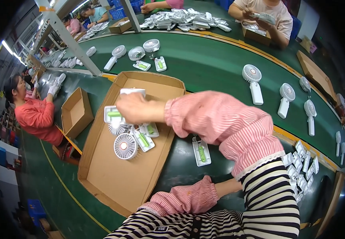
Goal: The person assembles small handheld fans by hand, fitting batteries and plastic casings together.
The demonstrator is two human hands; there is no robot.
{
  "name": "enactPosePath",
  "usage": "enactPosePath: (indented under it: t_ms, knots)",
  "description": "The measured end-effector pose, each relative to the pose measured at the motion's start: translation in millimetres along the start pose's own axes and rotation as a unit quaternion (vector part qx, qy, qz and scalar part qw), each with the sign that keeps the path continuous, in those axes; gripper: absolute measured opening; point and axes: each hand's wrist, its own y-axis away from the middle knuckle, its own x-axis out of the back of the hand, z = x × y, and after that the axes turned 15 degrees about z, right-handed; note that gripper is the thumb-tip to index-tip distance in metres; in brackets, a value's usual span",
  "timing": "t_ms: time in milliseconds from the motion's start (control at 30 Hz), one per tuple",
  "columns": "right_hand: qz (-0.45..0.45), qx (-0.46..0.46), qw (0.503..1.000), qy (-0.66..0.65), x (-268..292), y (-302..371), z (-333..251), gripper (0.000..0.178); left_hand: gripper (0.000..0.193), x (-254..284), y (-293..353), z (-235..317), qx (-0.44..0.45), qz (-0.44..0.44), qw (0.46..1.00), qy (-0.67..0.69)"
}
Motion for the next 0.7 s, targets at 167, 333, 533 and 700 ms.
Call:
enactPosePath:
  t_ms: [167,333,533,700]
  knots:
    - [0.046,0.052,0.998,0.011,-17,9,-7,0.034,0.068,6,-7,-16,0.017,-0.029,0.999,0.027]
    - [0.085,0.041,0.995,0.021,3,12,17,0.025,0.064,4,0,-20,-0.029,-0.004,0.999,0.017]
    - [0.084,-0.02,0.996,0.002,49,44,32,0.032,0.016,-5,-5,-17,-0.054,0.073,0.996,0.019]
    - [0.123,-0.129,0.983,0.042,129,126,48,0.036,0.013,5,-20,-31,0.064,0.07,0.995,-0.033]
